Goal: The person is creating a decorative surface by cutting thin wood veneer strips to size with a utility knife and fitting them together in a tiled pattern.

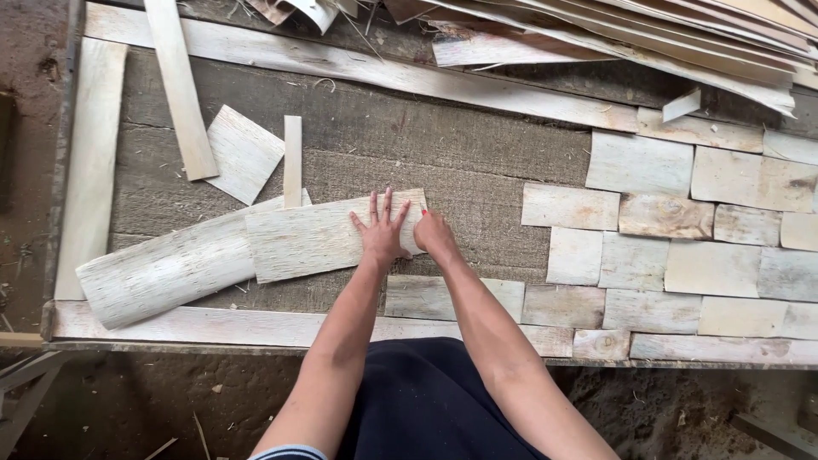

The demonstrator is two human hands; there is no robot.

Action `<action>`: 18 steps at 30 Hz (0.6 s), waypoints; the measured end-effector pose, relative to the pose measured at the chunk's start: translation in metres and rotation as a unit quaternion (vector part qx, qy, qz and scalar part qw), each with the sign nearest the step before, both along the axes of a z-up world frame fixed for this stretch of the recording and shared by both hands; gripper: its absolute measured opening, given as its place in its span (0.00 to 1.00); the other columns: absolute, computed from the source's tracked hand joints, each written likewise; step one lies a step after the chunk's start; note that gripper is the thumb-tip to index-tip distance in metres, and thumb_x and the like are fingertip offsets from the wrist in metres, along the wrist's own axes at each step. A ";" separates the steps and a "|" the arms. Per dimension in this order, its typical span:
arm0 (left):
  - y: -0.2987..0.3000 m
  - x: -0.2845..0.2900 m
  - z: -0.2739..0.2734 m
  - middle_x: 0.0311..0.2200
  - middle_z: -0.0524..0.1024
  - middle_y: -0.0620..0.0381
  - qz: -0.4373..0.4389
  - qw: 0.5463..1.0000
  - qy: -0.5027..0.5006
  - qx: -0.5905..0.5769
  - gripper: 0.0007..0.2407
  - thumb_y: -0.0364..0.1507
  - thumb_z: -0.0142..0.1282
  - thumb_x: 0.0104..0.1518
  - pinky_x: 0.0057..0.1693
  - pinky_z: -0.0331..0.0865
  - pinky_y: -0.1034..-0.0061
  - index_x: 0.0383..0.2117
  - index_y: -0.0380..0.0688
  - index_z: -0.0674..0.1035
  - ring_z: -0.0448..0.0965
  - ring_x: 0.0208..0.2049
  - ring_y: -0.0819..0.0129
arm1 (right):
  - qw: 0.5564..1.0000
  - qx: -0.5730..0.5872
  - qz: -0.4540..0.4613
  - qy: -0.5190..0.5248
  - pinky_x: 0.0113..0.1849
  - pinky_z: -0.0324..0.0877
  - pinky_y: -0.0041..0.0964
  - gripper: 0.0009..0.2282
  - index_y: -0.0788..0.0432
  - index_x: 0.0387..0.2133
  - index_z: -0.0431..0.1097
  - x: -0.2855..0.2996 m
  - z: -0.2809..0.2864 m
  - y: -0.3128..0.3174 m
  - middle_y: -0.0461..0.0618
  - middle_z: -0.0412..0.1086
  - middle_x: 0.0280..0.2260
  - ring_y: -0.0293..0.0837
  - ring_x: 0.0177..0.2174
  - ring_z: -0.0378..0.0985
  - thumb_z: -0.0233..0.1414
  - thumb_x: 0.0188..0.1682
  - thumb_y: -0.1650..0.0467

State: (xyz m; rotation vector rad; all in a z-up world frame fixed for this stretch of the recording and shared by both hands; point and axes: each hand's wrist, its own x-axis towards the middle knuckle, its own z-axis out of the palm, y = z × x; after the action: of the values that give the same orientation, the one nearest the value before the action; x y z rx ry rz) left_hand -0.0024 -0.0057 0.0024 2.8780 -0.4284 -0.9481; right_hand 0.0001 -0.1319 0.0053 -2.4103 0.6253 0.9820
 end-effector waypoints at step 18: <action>-0.002 0.001 0.004 0.75 0.26 0.59 0.006 1.000 0.005 0.010 0.54 0.52 0.73 0.38 0.63 0.35 0.19 0.72 0.77 0.43 0.20 0.74 0.48 | 1.000 0.015 -0.003 0.011 0.52 0.71 0.62 0.22 0.73 0.55 0.61 -0.028 0.057 0.015 0.75 0.70 0.51 0.71 0.53 0.73 0.42 0.54 0.66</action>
State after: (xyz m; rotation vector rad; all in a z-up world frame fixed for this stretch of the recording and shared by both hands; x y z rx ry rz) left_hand -0.0016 -0.0075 0.0063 2.8883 -0.4039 -0.9704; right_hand -0.0281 -0.1165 0.0624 -2.3721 0.6219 1.0100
